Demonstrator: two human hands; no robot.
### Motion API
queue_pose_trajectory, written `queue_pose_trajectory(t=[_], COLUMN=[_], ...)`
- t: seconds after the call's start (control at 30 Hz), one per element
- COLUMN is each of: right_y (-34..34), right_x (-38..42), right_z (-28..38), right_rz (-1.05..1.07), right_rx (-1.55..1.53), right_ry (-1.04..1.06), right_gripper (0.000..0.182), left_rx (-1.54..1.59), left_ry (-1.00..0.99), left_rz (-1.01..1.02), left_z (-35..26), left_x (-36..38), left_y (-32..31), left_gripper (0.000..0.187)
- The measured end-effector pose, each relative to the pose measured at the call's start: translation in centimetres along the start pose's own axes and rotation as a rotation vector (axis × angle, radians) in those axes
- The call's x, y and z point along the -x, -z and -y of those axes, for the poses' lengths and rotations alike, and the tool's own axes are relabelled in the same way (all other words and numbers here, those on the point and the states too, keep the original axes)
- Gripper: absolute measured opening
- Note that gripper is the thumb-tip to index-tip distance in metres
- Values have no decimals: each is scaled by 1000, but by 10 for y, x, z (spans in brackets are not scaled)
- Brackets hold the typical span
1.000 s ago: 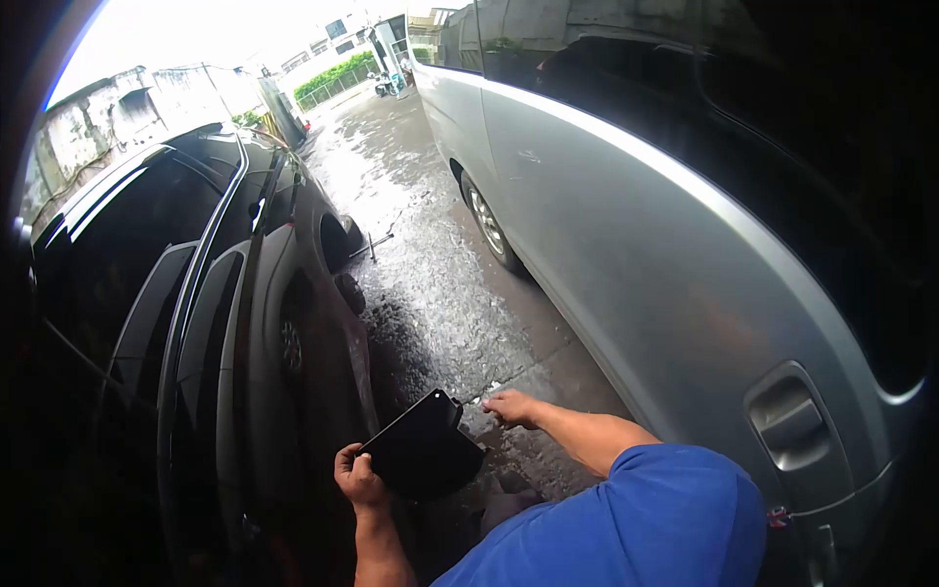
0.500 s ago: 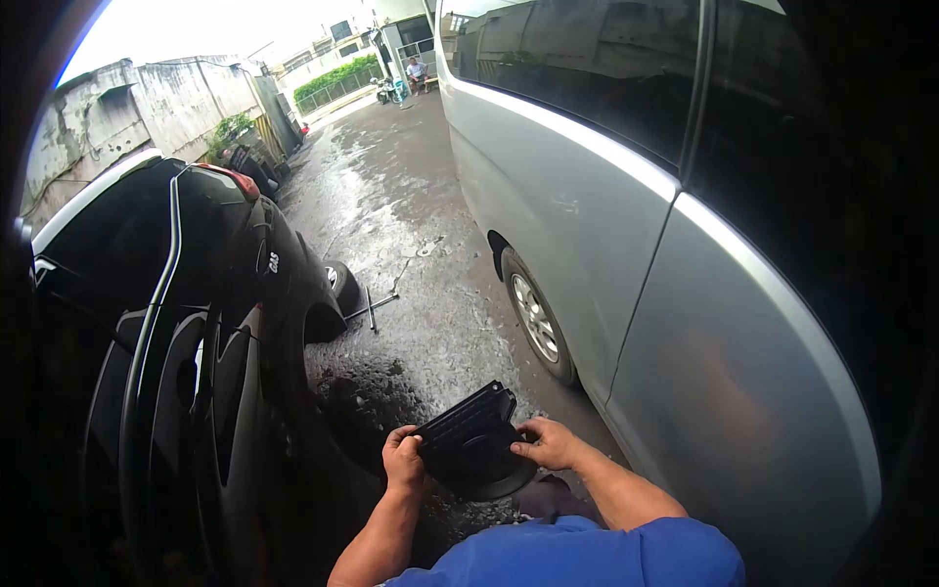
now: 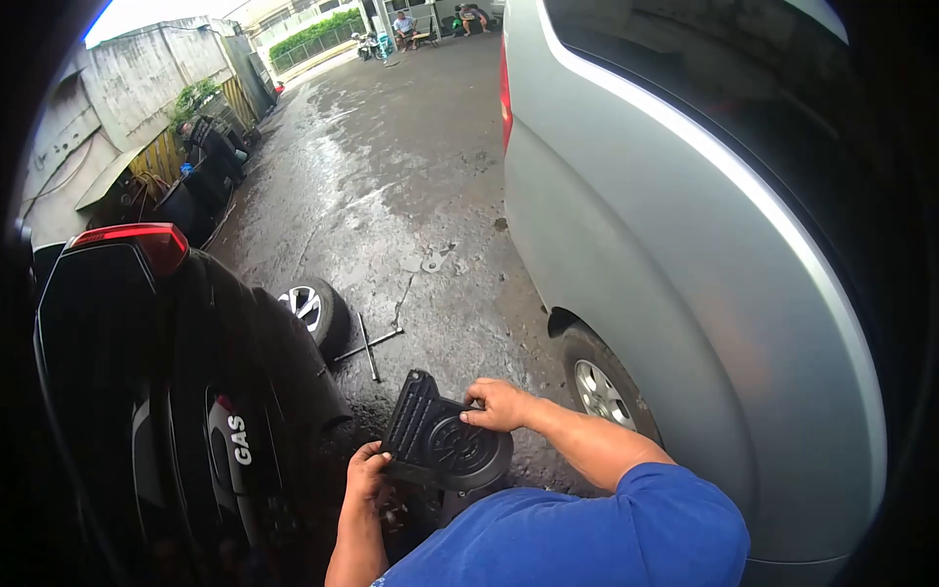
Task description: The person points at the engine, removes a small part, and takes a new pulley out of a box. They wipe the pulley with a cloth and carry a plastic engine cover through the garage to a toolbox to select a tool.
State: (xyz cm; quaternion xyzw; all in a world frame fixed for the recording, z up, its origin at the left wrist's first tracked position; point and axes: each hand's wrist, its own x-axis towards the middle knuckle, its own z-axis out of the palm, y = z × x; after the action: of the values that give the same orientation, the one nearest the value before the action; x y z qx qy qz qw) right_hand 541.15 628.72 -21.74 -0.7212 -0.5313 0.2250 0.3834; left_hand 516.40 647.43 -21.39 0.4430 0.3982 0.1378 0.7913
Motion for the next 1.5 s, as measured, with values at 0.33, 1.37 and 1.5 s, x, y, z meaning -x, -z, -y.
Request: queue_pose_trajectory(t=[0.33, 1.37, 1.5], right_y=[225, 709, 809], right_x=[-285, -922, -963], right_z=[-138, -692, -767], right_rz=[-202, -685, -788], right_rx=[73, 23, 41], right_ry=[-183, -903, -979], right_gripper=[34, 40, 36], left_rx=[-521, -1543, -1671], left_ry=[72, -18, -249], left_rz=[373, 1230, 1418], left_z=[-230, -553, -560], left_x=[-379, -1397, -1493], left_y=[-166, -794, -927], left_gripper=[26, 18, 26])
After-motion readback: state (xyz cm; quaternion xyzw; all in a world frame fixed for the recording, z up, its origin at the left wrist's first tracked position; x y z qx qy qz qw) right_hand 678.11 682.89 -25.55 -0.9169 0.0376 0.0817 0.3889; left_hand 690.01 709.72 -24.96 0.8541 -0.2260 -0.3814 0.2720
